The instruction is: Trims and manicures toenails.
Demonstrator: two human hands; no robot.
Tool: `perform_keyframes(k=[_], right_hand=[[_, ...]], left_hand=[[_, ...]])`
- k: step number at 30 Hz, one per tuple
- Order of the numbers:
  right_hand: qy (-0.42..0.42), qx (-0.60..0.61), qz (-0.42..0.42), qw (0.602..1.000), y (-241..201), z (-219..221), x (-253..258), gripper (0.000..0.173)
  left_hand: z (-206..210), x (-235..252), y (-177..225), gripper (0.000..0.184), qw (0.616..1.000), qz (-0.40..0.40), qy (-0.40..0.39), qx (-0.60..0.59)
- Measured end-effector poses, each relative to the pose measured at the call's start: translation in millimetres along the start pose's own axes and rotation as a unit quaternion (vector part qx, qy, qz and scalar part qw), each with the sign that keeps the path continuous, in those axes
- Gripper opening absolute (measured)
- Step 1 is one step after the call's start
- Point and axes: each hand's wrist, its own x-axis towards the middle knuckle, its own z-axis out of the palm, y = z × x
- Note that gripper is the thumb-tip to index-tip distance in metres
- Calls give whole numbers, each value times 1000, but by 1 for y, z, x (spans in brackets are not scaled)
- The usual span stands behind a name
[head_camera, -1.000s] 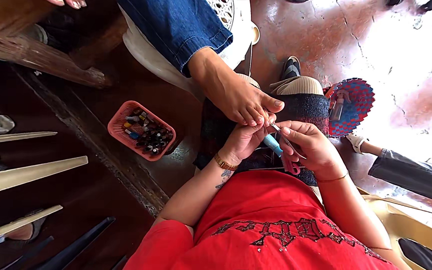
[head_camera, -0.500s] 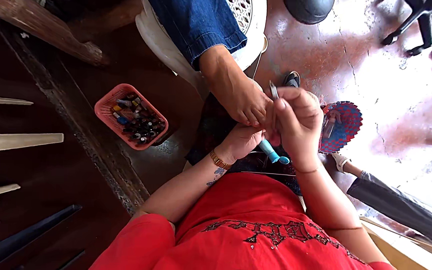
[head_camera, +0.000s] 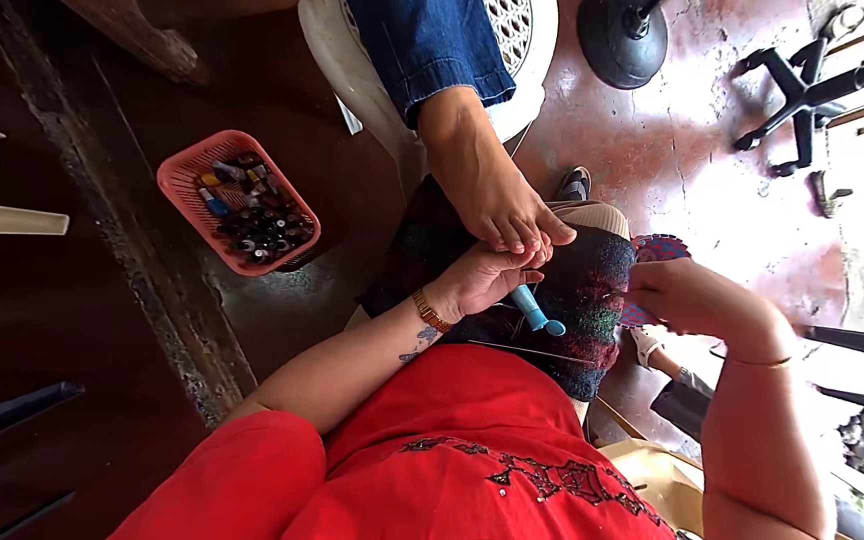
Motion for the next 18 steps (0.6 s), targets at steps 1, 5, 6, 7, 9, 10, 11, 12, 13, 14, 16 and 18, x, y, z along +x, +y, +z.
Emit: perform_keyframes(k=[1,5,6,7,9,10,11,12,13,14,16,18], right_hand=[[26,-9,29,999,0,-8,-8,21],[168,156,-162,960,-20,-18,-20,11],[164,232,-227,932,-29,-14,-15,9],[141,284,-269,909,-39,-11,-9,11],[89,332,-297,891,-54,-8,0,19],[74,338,-295,891,-60,-7,4,21],[65,338,-285,895,-64,-7,6,21],[59,332,-275,900,-66,-8,8,21],[52,325,-268,905,-68,-9,9,21],[45,322,-263,908,-69,-10,9,20],[40,317,-256,912,-71,-13,9,20],[39,315,-254,914,-71,-14,9,19]], left_hand=[[0,0,0,14,1000,3,-1,-2],[3,-2,-1,20,1000,20,4,11],[3,-2,0,21,1000,23,6,12],[4,-2,0,21,1000,24,8,11],[4,-3,0,22,1000,24,14,12],[4,-3,0,22,999,26,18,14],[4,-4,-1,22,999,27,21,13],[3,-4,-2,22,999,29,19,11],[2,-4,-3,22,999,30,17,10],[1,-3,-3,21,999,30,17,10],[2,-3,-3,19,999,31,20,14],[2,-4,-3,20,999,29,26,20]])
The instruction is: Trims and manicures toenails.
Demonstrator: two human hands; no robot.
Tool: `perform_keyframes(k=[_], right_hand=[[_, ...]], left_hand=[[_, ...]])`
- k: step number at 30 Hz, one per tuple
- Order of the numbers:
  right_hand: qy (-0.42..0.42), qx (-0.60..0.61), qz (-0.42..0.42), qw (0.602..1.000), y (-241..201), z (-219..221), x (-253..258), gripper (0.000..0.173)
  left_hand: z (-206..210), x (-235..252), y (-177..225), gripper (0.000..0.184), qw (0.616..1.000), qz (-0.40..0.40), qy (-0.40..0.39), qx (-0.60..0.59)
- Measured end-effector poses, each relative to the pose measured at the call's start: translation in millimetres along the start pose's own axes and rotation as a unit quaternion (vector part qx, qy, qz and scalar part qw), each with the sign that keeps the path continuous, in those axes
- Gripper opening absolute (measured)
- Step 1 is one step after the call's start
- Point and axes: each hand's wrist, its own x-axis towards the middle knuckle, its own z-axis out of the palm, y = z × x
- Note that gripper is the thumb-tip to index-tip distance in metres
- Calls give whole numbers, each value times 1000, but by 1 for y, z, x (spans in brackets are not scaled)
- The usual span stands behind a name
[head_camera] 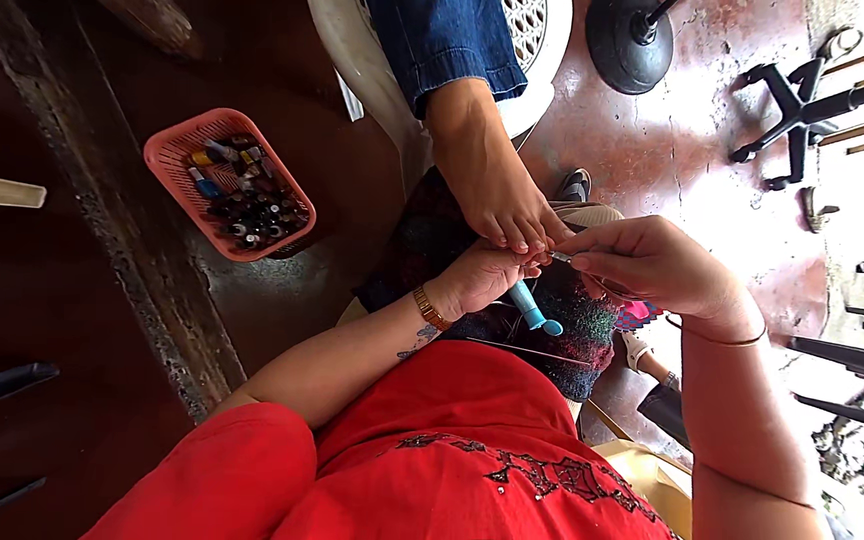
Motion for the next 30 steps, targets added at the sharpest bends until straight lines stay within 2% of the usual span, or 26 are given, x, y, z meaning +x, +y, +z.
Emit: perform_keyframes(k=[11,15,17,20,24,30], right_hand=[[-41,-101,-25,994,-19,-12,-1,24],[-54,-94,-2,994,-27,-12,4,23],[-56,-99,7,994,-29,-12,7,22],[-70,-127,59,988,-35,-14,17,21],[-95,-156,72,981,-39,-18,25,21],[-142,-203,110,963,-53,-22,39,22]], left_hand=[[3,-4,3,21,999,-4,18,37],[7,-4,4,21,998,-7,30,45],[6,0,4,23,1000,-2,25,7],[7,4,4,25,1000,1,29,-6],[9,3,6,26,1000,-2,29,-9],[8,-5,5,22,997,-20,42,62]])
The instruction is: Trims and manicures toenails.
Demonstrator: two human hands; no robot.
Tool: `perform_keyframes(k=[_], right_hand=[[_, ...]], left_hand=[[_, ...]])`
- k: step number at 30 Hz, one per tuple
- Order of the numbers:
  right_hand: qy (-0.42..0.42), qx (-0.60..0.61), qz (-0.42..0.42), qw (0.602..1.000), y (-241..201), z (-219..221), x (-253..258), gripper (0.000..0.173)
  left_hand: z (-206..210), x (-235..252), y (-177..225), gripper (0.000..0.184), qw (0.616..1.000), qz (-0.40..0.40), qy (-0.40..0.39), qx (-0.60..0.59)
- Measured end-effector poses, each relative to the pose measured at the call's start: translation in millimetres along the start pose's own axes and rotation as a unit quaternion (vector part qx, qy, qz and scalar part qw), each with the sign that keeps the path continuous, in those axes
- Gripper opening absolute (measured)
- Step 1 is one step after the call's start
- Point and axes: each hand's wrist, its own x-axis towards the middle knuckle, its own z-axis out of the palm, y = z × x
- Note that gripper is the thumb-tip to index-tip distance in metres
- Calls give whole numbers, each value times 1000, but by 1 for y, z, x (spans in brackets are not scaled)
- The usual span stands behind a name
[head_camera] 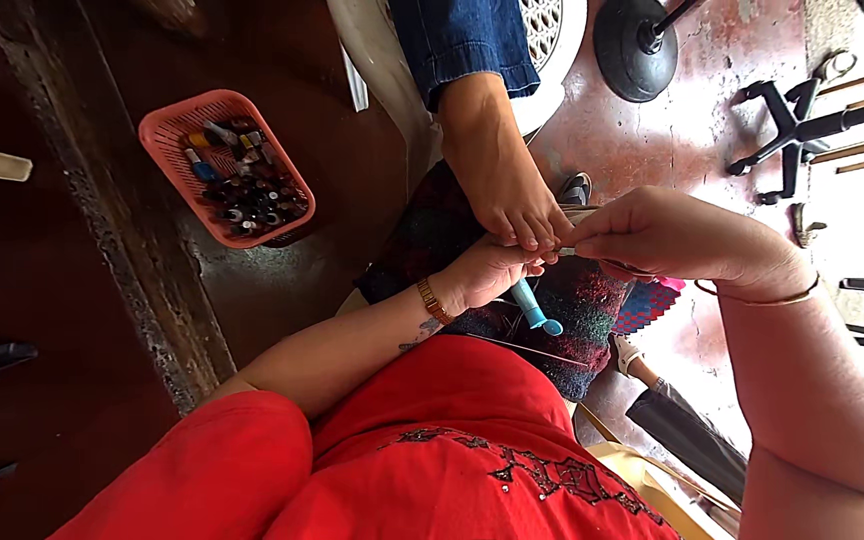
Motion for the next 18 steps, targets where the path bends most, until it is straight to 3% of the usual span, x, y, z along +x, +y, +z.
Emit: perform_keyframes(k=[6,18], right_hand=[[-23,-49,28,998,-12,-6,8,21],[-83,-173,38,981,-35,-17,18,29]], left_hand=[[1,9,1,28,998,15,-6,-69],[0,9,1,27,998,15,-10,-56]])
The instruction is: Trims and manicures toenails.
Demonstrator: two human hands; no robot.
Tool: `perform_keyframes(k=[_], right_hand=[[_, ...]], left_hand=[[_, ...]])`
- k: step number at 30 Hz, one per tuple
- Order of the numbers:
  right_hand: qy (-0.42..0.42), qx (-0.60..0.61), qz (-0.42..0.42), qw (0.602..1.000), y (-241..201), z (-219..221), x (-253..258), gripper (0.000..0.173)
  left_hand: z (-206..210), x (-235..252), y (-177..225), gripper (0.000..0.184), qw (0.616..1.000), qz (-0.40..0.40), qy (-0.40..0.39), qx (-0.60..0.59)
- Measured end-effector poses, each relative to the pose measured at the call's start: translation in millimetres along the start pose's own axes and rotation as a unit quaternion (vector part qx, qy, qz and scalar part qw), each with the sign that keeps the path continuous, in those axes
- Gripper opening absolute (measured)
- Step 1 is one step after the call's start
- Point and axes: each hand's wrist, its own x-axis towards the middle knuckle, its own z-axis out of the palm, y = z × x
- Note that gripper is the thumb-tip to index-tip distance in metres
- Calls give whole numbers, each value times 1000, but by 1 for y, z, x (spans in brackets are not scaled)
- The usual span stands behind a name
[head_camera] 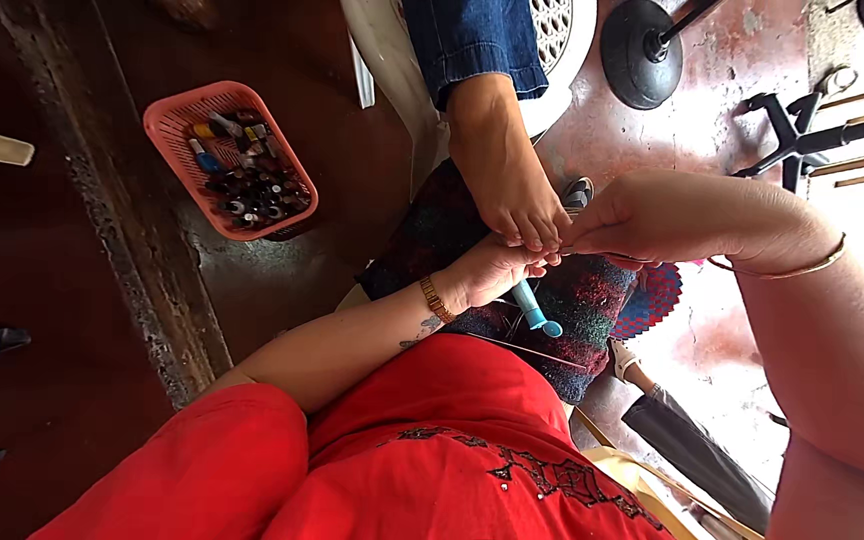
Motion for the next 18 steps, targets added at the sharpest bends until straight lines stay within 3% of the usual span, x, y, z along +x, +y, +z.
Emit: perform_keyframes(k=[7,10,11,13,15,18], right_hand=[[-25,18,-54,998,9,-8,3,25],[48,194,-144,969,34,0,-8,22],[116,272,-182,938,40,16,-8,24],[280,427,-219,831,29,62,-1,26],[386,519,-231,726,10,100,18,30],[552,474,-262,633,4,124,43,25]], left_hand=[[1,0,1,27,1000,0,-2,3],[0,-1,1,25,1000,1,-19,9],[-2,-2,0,24,999,1,-31,13],[-4,-5,0,21,999,1,-41,20],[-3,-4,0,19,999,0,-40,13],[-2,-3,-1,20,999,-1,-35,38]])
